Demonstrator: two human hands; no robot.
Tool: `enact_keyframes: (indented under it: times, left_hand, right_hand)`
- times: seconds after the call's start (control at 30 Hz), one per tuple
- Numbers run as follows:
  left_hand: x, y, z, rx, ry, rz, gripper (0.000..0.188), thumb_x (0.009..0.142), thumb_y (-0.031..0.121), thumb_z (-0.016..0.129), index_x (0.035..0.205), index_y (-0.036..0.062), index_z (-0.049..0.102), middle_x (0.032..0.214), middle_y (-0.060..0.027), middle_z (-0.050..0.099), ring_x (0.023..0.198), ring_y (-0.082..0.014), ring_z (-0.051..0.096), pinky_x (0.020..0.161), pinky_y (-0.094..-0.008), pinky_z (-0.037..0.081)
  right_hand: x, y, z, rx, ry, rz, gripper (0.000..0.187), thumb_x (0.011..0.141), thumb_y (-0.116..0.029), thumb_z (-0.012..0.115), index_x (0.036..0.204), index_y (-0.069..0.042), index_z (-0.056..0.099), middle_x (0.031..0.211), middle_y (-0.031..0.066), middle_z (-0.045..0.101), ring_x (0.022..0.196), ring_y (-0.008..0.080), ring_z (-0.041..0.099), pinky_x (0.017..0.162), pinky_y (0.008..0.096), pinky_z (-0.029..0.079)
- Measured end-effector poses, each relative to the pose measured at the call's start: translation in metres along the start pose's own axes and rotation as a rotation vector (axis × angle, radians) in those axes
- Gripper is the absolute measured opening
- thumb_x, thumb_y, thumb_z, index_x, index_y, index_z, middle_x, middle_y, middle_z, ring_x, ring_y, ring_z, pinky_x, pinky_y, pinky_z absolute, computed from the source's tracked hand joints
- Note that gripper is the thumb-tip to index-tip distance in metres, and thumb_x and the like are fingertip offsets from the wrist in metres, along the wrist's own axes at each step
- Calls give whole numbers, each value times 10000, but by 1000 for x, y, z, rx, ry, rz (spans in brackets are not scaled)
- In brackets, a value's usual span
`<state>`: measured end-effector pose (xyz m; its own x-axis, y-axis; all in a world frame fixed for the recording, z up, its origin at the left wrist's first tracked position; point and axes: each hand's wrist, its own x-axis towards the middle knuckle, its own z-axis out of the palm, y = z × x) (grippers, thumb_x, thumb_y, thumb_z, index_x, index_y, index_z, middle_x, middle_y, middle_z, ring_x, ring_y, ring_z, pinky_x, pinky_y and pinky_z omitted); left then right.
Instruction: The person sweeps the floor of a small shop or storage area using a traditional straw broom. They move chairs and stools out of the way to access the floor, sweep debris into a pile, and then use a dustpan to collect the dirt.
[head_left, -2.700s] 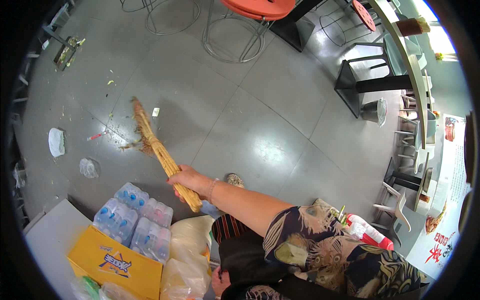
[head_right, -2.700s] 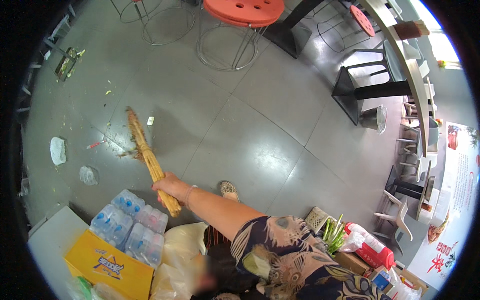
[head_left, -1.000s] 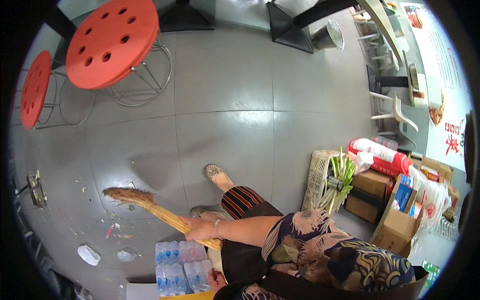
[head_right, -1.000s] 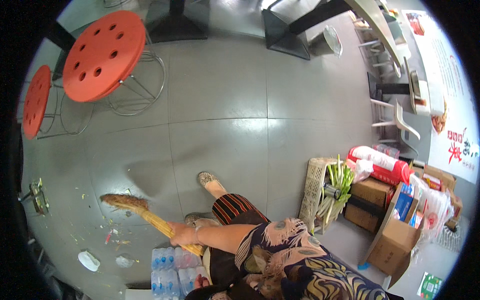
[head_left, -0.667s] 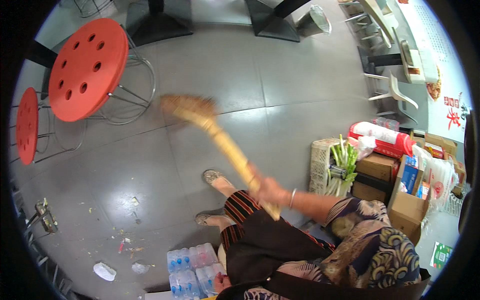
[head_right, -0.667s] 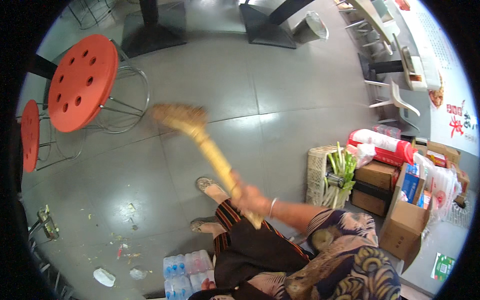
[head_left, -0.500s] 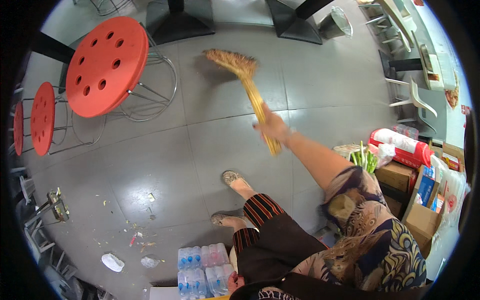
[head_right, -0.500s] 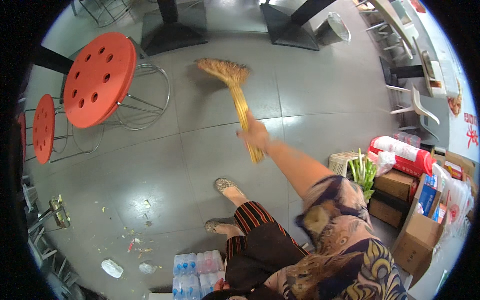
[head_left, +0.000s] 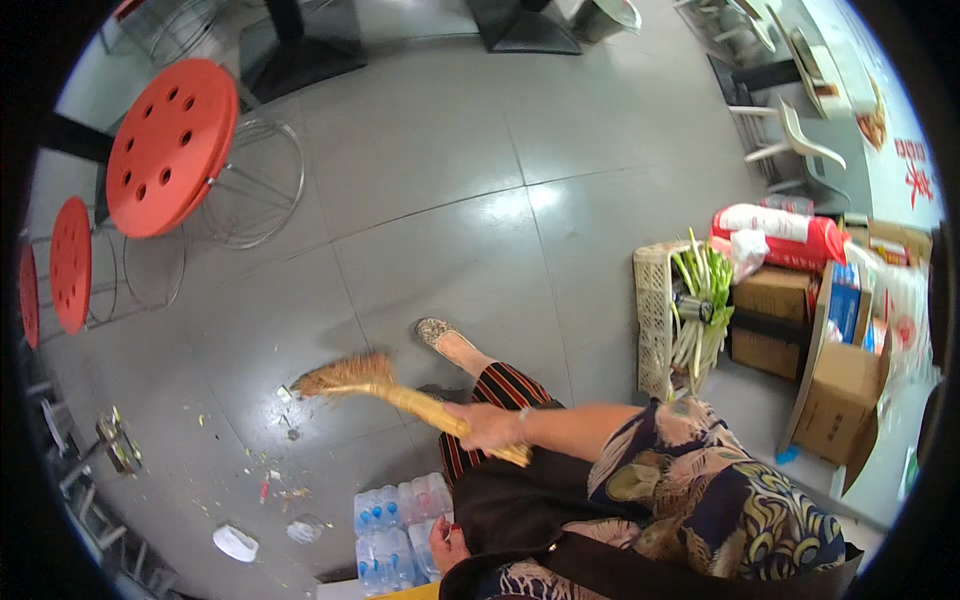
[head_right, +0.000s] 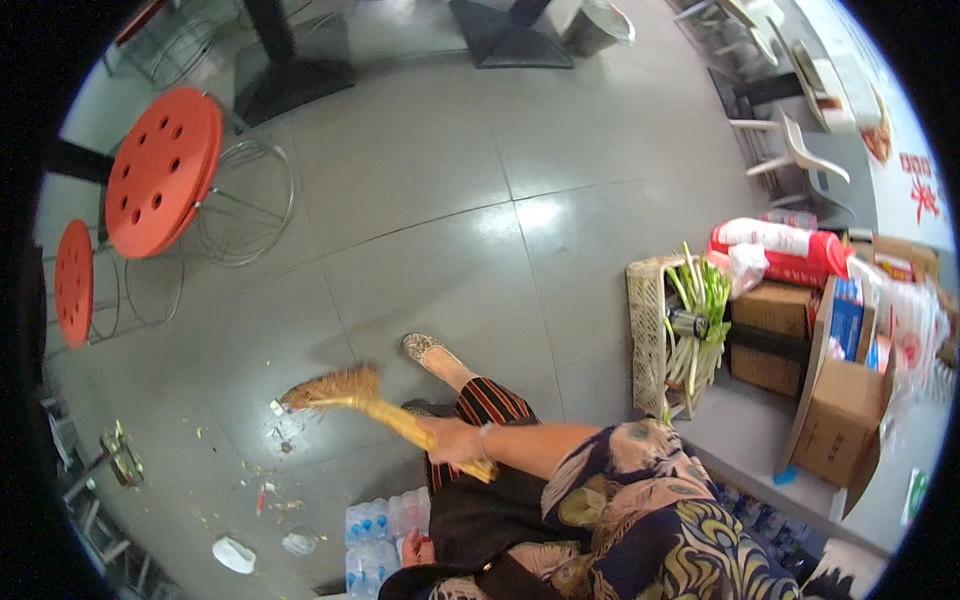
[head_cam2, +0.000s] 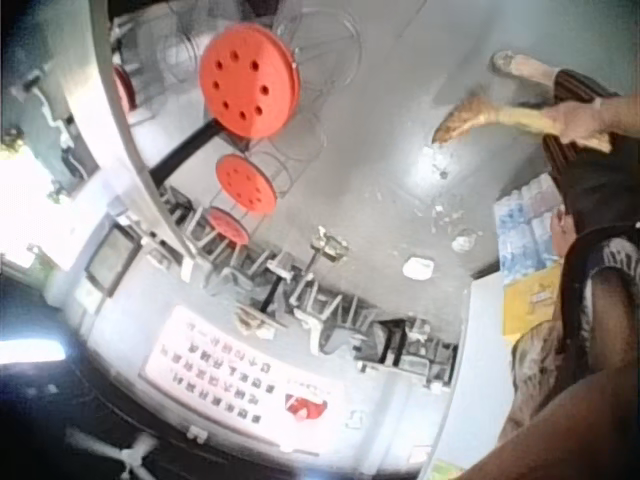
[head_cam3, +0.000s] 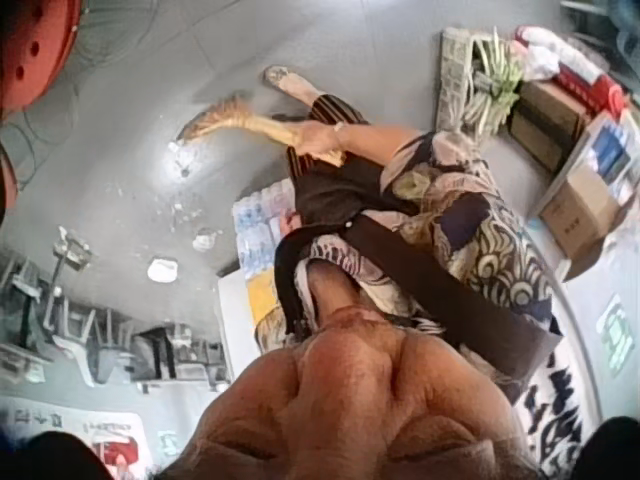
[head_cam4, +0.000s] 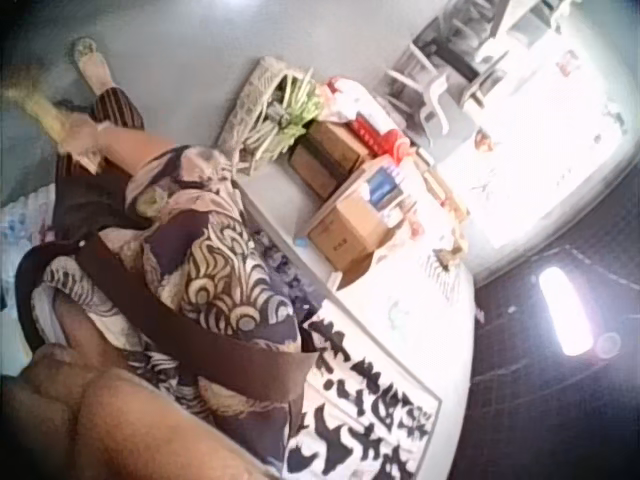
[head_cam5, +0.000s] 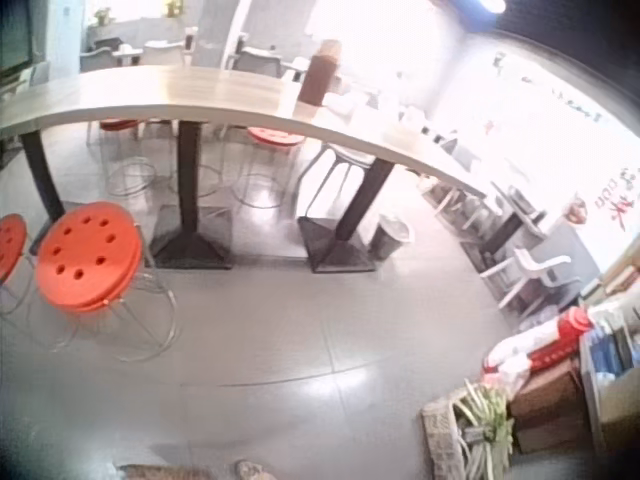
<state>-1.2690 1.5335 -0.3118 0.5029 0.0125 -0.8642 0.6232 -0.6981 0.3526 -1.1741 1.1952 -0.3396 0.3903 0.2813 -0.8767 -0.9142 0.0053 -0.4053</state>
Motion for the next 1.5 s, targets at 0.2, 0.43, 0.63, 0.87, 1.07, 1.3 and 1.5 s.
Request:
enact_keyframes:
  times: [0.2, 0.43, 0.63, 0.87, 1.07, 1.3, 1.5]
  left_hand:
    - [3, -89, -26, 183, 124, -18, 460, 885, 164, 636, 1294, 38, 471, 1002, -115, 633, 875, -169, 602, 804, -308, 486]
    - [-16, -154, 26, 275, 33, 0, 413, 884, 193, 572, 1233, -23, 529, 1056, -170, 617, 971, -273, 579, 880, -366, 461]
    - [-11, -54, 80, 648, -193, 75, 518, 926, 337, 462, 1322, 4, 474, 1215, -287, 555, 1158, -424, 509, 995, -433, 405]
    - [4, 54, 161, 700, -248, 104, 501, 916, 312, 482, 1306, -4, 482, 1185, -268, 564, 1123, -398, 520, 973, -421, 414]
    - [18, 84, 204, 753, -244, 79, 488, 908, 291, 499, 1292, -10, 490, 1159, -251, 571, 1093, -376, 530, 954, -411, 423]
    - [26, 104, 231, 762, -245, 68, 472, 898, 265, 519, 1276, -18, 498, 1129, -232, 580, 1058, -350, 541, 932, -399, 432]
    - [39, 119, 263, 712, -263, 84, 459, 890, 244, 536, 1262, -24, 506, 1103, -215, 588, 1028, -328, 551, 913, -388, 441]
  right_hand:
    - [-68, 52, -31, -3, 500, -50, 842, 809, -125, 627, 1497, -144, 140, 869, 187, 637, 753, 298, 655, 673, 364, 551]
    - [-45, 112, -108, 42, 634, 178, 904, 825, -127, 619, 1499, -70, 18, 973, 227, 618, 718, 266, 661, 650, 343, 564]
    - [-119, 166, -116, 616, -41, -162, 806, 814, -90, 615, 1494, -76, 183, 935, 107, 607, 537, 128, 564, 499, 274, 516]
    - [-181, 261, -267, 799, 755, -189, 875, 860, -131, 621, 1520, -214, 52, 922, 134, 628, 535, 137, 579, 477, 292, 521]
    - [-180, 342, -493, 1044, 1291, -80, 469, 860, -84, 564, 1246, -66, 299, 952, 158, 554, 654, 229, 609, 477, 353, 540]
    - [-119, 284, -400, 917, 870, -61, 822, 882, -102, 552, 1467, -143, -24, 1006, 177, 524, 652, 204, 602, 482, 338, 522]
    - [-174, 251, -343, 851, 571, -313, 840, 860, -111, 559, 1507, -83, 23, 880, 116, 575, 507, 143, 543, 470, 288, 497]
